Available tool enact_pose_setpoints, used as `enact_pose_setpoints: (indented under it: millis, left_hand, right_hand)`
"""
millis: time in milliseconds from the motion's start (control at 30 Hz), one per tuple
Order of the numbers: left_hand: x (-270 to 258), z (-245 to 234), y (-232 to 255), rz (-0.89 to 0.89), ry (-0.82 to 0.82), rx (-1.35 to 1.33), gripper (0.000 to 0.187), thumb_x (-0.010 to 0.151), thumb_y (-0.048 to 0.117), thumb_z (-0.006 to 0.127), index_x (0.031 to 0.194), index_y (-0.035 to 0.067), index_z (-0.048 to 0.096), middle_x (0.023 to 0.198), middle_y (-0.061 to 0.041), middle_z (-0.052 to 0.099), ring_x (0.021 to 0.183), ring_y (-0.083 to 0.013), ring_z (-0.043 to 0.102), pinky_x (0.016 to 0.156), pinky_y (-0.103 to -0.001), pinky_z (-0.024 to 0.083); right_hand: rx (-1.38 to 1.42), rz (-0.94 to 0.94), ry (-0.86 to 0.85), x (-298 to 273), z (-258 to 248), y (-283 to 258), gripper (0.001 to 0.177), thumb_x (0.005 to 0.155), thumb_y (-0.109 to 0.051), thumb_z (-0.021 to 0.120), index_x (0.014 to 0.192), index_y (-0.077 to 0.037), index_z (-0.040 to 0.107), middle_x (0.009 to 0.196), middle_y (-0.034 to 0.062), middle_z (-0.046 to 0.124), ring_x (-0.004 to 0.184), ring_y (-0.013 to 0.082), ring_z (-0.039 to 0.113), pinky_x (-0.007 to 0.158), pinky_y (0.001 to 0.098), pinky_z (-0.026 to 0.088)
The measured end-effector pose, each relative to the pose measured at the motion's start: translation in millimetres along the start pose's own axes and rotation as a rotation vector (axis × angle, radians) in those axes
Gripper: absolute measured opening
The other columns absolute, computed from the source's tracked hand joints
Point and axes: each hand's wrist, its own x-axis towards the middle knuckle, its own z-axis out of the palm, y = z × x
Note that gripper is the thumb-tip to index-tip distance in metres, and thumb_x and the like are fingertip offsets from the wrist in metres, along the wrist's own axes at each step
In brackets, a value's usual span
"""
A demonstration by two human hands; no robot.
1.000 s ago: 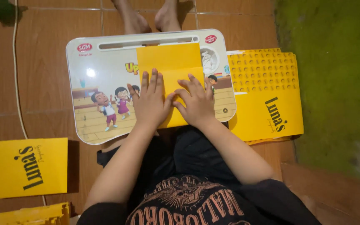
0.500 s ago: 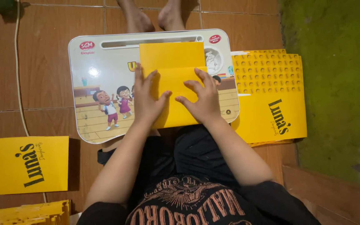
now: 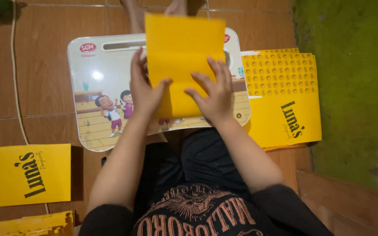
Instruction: The person folds yellow cardboard box templates into their final shape and stacks them.
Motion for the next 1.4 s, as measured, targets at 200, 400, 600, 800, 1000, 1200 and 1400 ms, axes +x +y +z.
enact_pose_setpoints:
  millis: [200,400,600,800,1000,1200,1400]
  left_hand:
    - [28.6,19.2,-5.8,-0.103,-0.156,0.97,0.054,0.098,0.014,0.07,0.149,0.004,0.054,0.159,-0.032,0.028,0.149,-0.0524,0.023,0.117,-0.07,0.021]
    - [-3.4,36.0,-18.3,0.063,-0.41,1.208,0.074,0.109,0.058,0.018,0.163,0.009,0.034,0.172,-0.012,0.024,0.159,-0.0336,0.01,0.121,-0.062,-0.013]
    - [3.9,32.9,-23.9,-0.002,-0.429,1.082,0.096,0.1,0.074,-0.001,0.162,0.009,0.031,0.173,-0.011,0.019,0.16,-0.031,0.006,0.124,-0.054,-0.014]
    - [9.6,35.1,-30.8,-0.071,-0.425,1.14,0.097,0.099,0.072,0.004,0.16,0.0,0.027,0.171,-0.021,0.018,0.159,-0.0339,0.008,0.126,-0.052,-0.009]
    - [8.9,36.6,-27.0,-0.091,-0.414,1.146,0.094,0.098,0.068,0.002,0.161,0.004,0.029,0.17,-0.019,0.02,0.159,-0.0327,0.01,0.126,-0.051,-0.01]
    - [11.1,28.6,-9.8,-0.04,-0.182,0.81,0.12,0.083,0.081,-0.016,0.156,0.002,0.035,0.161,-0.024,0.035,0.154,-0.0398,0.027,0.127,-0.052,0.007]
    - [9.1,22.1,-9.6,0.021,-0.204,0.72,0.12,0.085,0.082,-0.014,0.157,-0.003,0.03,0.159,-0.03,0.035,0.152,-0.0453,0.026,0.126,-0.053,0.007]
  right_hand:
    - [-0.225,0.143,-0.412,14.5,62.3,16.9,0.043,0.105,-0.057,0.047,0.146,-0.046,0.051,0.166,0.0056,0.029,0.152,0.042,0.027,0.112,0.0713,0.032]
    - [-0.256,0.138,-0.346,12.0,56.3,4.3,0.04,0.101,-0.032,0.053,0.14,-0.035,0.059,0.163,0.0079,0.039,0.151,0.039,0.031,0.116,0.069,0.024]
    - [-0.152,0.089,-0.383,6.7,70.3,16.7,0.06,0.106,-0.038,0.048,0.159,-0.013,0.034,0.168,0.0187,0.028,0.154,0.0393,0.028,0.125,0.062,0.011]
    - [-0.17,0.079,-0.593,24.7,64.8,13.4,0.067,0.106,-0.038,0.044,0.162,-0.006,0.024,0.167,0.0259,0.023,0.155,0.0417,0.021,0.127,0.054,0.008]
    - [-0.135,0.141,-0.594,24.4,62.5,5.7,0.066,0.109,-0.036,0.04,0.165,-0.013,0.014,0.17,0.0228,0.015,0.158,0.0394,0.012,0.127,0.0542,-0.001]
    - [-0.198,0.251,-0.724,10.0,61.7,-39.9,0.08,0.101,-0.039,0.053,0.164,-0.009,0.013,0.169,0.0271,0.0,0.156,0.045,-0.003,0.121,0.0635,-0.012]
    - [-0.323,0.167,-0.787,-1.1,80.1,-39.8,0.088,0.104,-0.047,0.053,0.165,-0.012,0.001,0.17,0.0229,-0.013,0.155,0.0412,-0.017,0.106,0.0784,-0.023]
